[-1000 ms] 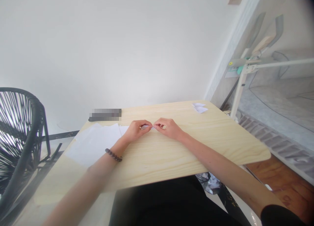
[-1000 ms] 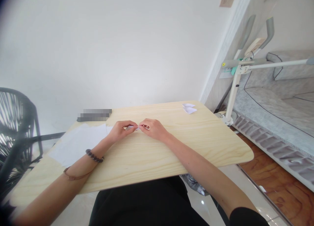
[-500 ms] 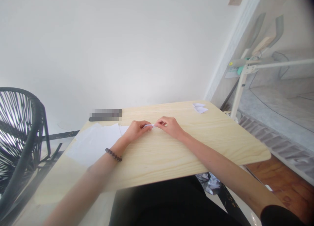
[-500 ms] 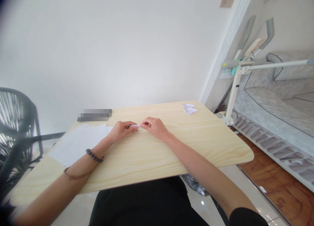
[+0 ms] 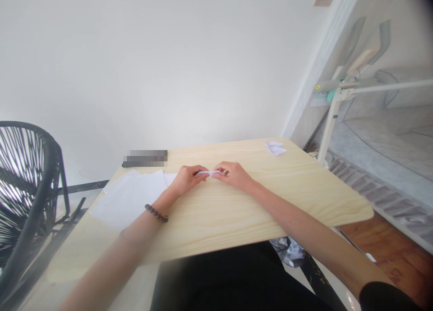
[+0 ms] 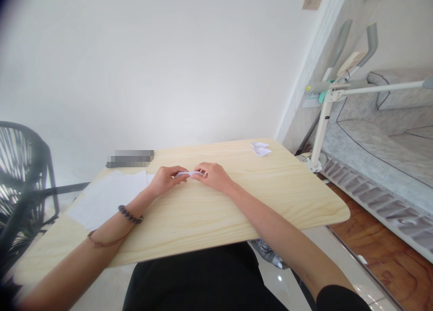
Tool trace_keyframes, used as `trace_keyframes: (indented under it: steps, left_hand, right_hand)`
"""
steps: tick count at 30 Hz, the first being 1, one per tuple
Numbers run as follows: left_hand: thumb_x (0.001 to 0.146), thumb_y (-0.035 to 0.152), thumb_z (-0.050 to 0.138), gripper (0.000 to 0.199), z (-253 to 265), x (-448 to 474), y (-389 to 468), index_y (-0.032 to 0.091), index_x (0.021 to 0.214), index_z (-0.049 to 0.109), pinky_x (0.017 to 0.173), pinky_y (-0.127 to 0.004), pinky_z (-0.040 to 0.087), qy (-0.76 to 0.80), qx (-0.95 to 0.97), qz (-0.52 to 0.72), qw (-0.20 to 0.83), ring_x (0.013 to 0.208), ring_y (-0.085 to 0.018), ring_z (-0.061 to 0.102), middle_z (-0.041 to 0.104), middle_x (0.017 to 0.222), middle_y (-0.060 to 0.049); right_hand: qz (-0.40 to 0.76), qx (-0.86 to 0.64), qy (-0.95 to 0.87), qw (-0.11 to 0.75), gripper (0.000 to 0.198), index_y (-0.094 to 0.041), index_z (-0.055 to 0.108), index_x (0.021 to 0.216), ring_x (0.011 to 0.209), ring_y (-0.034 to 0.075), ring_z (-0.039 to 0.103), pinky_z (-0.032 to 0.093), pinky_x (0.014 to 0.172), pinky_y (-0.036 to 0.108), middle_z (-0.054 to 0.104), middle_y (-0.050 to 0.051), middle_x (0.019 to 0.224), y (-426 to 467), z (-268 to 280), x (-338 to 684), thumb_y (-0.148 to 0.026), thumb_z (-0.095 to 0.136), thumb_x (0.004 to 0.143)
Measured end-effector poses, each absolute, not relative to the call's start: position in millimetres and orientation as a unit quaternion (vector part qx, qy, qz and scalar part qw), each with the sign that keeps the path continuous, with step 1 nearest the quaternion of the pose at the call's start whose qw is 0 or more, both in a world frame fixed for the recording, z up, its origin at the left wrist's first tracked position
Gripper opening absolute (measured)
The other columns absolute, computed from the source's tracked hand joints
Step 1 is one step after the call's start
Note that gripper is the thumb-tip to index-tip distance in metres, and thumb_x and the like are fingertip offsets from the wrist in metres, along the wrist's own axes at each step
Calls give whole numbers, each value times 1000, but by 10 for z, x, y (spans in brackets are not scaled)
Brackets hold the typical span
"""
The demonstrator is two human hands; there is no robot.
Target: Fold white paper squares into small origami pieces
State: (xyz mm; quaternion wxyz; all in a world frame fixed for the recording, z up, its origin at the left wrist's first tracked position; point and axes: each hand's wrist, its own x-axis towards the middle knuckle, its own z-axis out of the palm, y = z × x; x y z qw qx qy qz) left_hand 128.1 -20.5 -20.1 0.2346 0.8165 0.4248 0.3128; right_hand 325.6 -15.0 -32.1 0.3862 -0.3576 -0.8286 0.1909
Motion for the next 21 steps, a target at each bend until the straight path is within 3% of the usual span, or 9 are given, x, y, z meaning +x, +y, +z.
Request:
trace_keyframes:
  steps: [8,21]
  left_hand:
    - [75,38,50,27,-158,1305,-240,15,82,62,56,-19,41,409,829,313,218,60,-11,55,64,67,-1]
    - [77,41,47,36,-201,1284,-182,13,92,64,64,-27,50,386,759,344,396,73,-16,60,66,85,-8]
  right_hand:
    - [147,-343,-848,376,23,-17,62,78,62,9,52,37,59,20,63,2,74,-179,-282,3247,-34,47,79]
    - [222,-372,-808,399,30,-19,67,82,53,9,54,37,50,18,65,0,66,-111,-337,3275,-40,48,77]
